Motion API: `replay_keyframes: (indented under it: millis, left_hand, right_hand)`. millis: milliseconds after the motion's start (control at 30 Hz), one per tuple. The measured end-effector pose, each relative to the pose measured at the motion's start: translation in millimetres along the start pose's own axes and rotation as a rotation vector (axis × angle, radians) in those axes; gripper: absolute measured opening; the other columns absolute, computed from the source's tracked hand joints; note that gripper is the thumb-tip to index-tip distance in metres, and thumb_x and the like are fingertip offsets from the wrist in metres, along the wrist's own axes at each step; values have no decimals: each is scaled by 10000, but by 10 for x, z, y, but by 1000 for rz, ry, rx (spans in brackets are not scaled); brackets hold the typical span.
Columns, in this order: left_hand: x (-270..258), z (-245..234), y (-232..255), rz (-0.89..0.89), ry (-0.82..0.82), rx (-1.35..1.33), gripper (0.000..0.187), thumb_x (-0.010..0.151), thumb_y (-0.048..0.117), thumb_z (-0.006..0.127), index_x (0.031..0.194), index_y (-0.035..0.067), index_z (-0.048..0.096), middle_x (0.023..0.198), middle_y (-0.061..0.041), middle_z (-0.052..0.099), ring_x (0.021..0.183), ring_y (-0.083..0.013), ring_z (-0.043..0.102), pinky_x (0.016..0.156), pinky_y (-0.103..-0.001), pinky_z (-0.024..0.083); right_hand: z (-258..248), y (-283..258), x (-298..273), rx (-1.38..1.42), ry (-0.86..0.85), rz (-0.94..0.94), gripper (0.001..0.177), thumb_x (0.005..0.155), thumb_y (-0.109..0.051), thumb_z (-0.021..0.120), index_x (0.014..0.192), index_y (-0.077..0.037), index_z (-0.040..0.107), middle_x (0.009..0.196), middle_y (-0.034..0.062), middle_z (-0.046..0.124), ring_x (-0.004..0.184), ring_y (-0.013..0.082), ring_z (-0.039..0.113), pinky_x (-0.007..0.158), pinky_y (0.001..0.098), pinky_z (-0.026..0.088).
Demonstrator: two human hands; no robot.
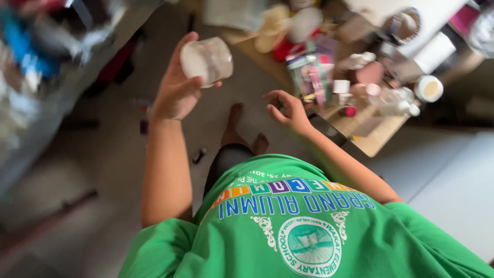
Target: Organizes and sorts various skincare and cosmetic products from a desk into a wooden cabinet.
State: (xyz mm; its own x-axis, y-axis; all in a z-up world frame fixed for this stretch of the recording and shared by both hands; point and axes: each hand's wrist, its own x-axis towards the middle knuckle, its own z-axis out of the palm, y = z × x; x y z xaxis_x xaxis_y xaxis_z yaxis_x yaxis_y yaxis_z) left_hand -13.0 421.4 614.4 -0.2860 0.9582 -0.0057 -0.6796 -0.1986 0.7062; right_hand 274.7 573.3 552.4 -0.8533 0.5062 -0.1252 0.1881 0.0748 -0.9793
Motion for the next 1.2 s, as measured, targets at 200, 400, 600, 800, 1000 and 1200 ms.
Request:
replay_keyframes:
  millis: [200, 400, 600, 800, 1000, 1200]
  left_hand:
    - [-1442, -703, -436, 111, 573, 72, 803, 869, 118, 877, 1518, 216, 414, 1363, -43, 554, 1154, -227, 645, 877, -400, 607]
    - [-3172, -1665, -1208, -44, 1298, 545, 816, 778, 258, 968, 1417, 150, 472, 1311, -78, 604, 1100, -234, 662, 775, -348, 587]
    - [-4020, -2066, -1367, -244, 1591, 72, 840, 686, 310, 900, 1359, 141, 427, 1258, -95, 619, 1002, -244, 707, 678, -393, 634]
    - [-4426, -3258, -2175, -341, 1773, 31, 801, 646, 303, 936, 1304, 133, 511, 1254, -94, 637, 998, -232, 704, 709, -387, 645]
    - [-4565, -4947, -3690, -566, 1810, 441, 926, 590, 335, 1003, 1341, 85, 523, 1293, -163, 629, 1162, -340, 637, 948, -442, 551]
    - [-4356, -6272, -4936, -782, 1563, 644, 973, 610, 296, 977, 1432, 132, 484, 1447, -176, 511, 1272, -393, 563, 1033, -463, 493]
  right_hand:
    - [936, -34, 124, -59, -303, 122, 230, 1008, -86, 650, 1228, -21, 632, 893, -31, 580, 806, 46, 521, 717, 219, 474]
    - [2155, 36, 267, -205, -690, 127, 268, 993, -123, 658, 1233, -4, 641, 880, -12, 612, 777, 62, 551, 710, 240, 505]
    - [3427, 318, 520, -333, -876, 238, 314, 986, -187, 658, 1255, -24, 645, 881, 6, 634, 762, 89, 561, 708, 283, 514]
    - [4486, 1351, 750, -476, -892, 222, 323, 940, -219, 703, 1214, -52, 673, 861, 35, 684, 780, 119, 625, 725, 305, 540]
    - [5128, 2975, 901, -488, -889, 455, 333, 943, -232, 692, 1220, -49, 664, 898, 47, 710, 803, 126, 661, 737, 301, 562]
    - [5413, 4899, 1130, -490, -844, 650, 383, 922, -252, 682, 1239, -40, 646, 920, 60, 695, 770, 164, 668, 674, 334, 569]
